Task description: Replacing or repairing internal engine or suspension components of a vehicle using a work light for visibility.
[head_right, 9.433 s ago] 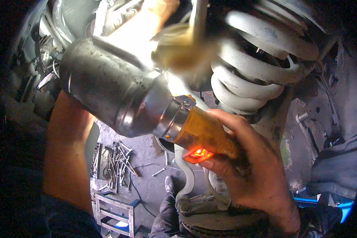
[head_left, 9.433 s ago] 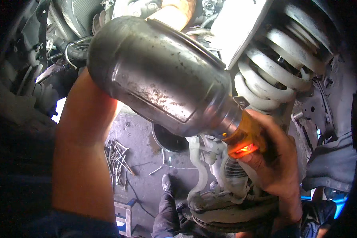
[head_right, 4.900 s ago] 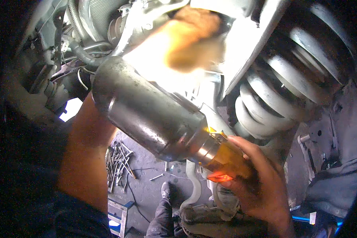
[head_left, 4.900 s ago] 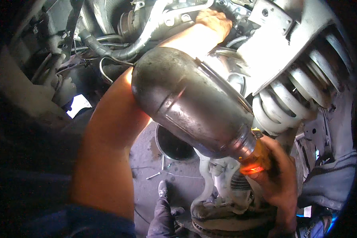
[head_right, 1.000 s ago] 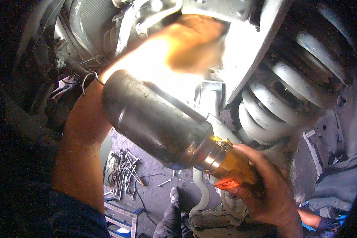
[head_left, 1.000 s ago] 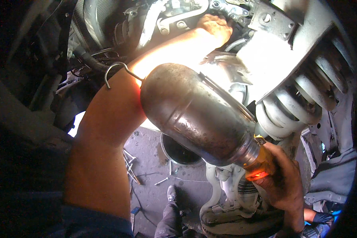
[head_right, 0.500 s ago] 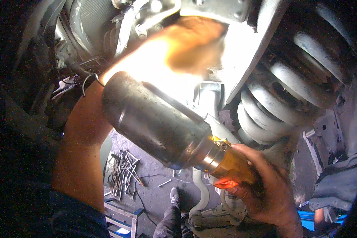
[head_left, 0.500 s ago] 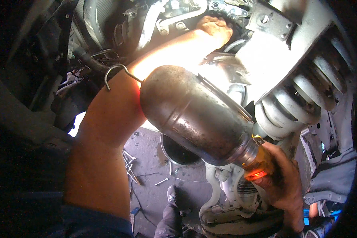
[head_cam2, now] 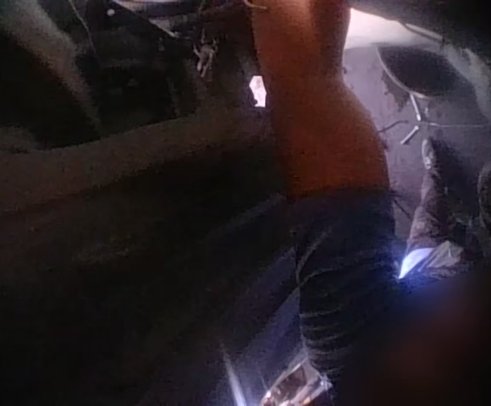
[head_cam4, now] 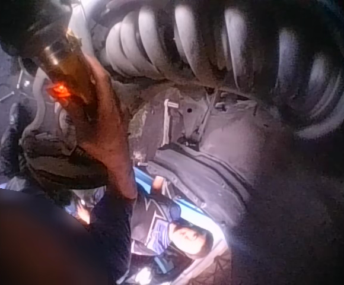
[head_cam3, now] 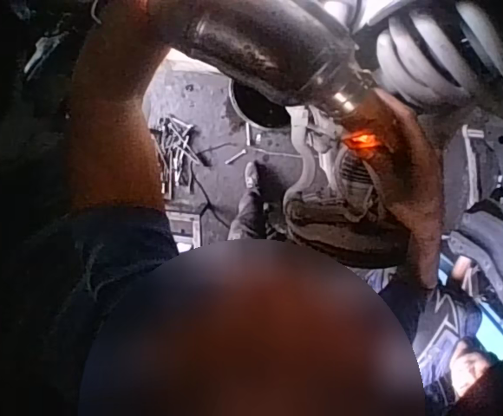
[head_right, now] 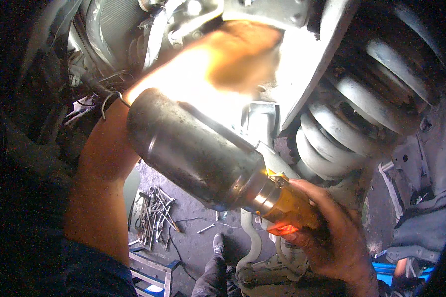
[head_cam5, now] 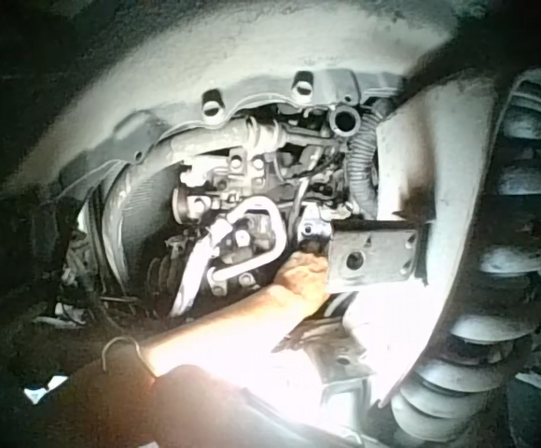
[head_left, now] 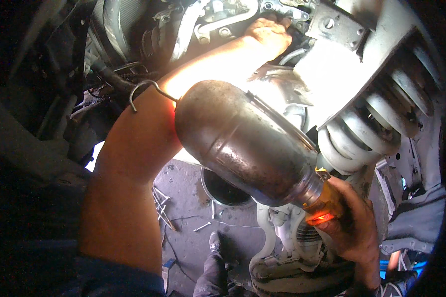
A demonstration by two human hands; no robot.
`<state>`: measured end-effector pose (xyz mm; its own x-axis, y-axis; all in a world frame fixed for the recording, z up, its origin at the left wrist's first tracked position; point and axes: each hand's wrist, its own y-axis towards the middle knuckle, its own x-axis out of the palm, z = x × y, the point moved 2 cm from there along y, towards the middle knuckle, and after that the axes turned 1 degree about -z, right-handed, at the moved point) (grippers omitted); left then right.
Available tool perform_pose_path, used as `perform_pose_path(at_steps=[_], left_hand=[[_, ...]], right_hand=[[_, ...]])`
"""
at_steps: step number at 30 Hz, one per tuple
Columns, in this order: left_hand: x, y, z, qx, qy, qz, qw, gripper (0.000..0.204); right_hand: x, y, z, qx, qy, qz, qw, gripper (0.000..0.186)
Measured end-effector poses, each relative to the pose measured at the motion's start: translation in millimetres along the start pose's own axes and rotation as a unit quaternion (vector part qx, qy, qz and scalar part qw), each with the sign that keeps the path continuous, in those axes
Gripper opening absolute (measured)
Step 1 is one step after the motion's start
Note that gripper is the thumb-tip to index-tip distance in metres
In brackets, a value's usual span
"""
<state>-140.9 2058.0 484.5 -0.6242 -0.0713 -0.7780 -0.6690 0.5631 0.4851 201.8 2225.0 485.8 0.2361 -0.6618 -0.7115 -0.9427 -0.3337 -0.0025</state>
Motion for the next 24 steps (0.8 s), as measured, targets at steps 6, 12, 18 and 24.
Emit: perform_pose_path(at_steps=[6,12,18,24], left_hand=[[17.2,5.0,-4.8,-0.008,0.022,0.03,0.999,0.034],[12.3,1.5,-2.3,0.004,0.09,-0.037,0.995,0.038],[-3.5,-9.4,0.2,0.027,0.169,-0.121,0.978,0.045],[-38.0,-17.2,4.4,0.061,0.039,-0.153,0.986,0.067]], right_hand=[[0.6,1.2,0.5,-0.006,-0.007,0.001,1.0,0.065],[-1.0,-0.6,-0.1,-0.02,-0.022,0.009,1.0,0.064],[-0.7,1.1,-0.5,-0.015,-0.005,0.002,1.0,0.064],[-2.4,-1.8,-1.4,-0.009,-0.005,0.008,1.0,0.064]])
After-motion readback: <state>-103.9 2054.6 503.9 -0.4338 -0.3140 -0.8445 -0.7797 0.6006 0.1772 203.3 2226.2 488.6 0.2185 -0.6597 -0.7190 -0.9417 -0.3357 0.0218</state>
